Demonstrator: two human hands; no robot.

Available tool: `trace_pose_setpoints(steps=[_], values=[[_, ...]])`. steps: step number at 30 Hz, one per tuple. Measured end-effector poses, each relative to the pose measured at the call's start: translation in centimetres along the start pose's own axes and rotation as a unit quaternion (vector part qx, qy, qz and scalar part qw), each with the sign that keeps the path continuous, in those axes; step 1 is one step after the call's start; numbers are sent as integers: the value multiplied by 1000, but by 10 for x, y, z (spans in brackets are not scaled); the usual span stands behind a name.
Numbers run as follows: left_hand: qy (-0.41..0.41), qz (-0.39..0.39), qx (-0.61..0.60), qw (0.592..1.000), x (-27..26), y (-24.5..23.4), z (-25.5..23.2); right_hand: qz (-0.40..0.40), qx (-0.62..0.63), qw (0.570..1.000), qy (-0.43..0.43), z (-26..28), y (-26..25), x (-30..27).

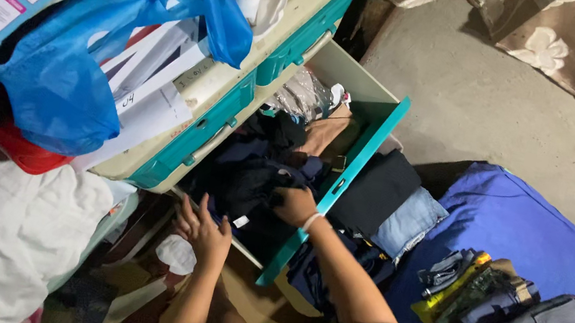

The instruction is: The person folds several pieces of clothing on a blue surface, then places them into a pink laundry basket. They also open a drawer and place folded clothes inside.

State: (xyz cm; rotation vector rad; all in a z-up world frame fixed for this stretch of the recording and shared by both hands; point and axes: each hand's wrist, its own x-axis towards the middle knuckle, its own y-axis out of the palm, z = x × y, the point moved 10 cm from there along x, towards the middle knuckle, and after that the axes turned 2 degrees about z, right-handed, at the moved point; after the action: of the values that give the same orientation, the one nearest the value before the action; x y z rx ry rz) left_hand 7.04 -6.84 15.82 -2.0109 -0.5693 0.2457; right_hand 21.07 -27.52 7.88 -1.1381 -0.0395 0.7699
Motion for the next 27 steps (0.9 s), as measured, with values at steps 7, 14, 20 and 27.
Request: trace_pose_setpoints(steps=[7,14,20,27], values=[[119,102,-16,988,24,16,-44,-127,511,847,-80,-10,-110,-29],[197,-11,-231,953,77,18,-81,-139,733,656,-115,30,-221,-77],[146,95,-465,868,113,47,-92,-170,771,588,-174,39,-277,-130],[235,28,-370,899,95,-38,-108,-217,741,632,-56,11,-254,-140]])
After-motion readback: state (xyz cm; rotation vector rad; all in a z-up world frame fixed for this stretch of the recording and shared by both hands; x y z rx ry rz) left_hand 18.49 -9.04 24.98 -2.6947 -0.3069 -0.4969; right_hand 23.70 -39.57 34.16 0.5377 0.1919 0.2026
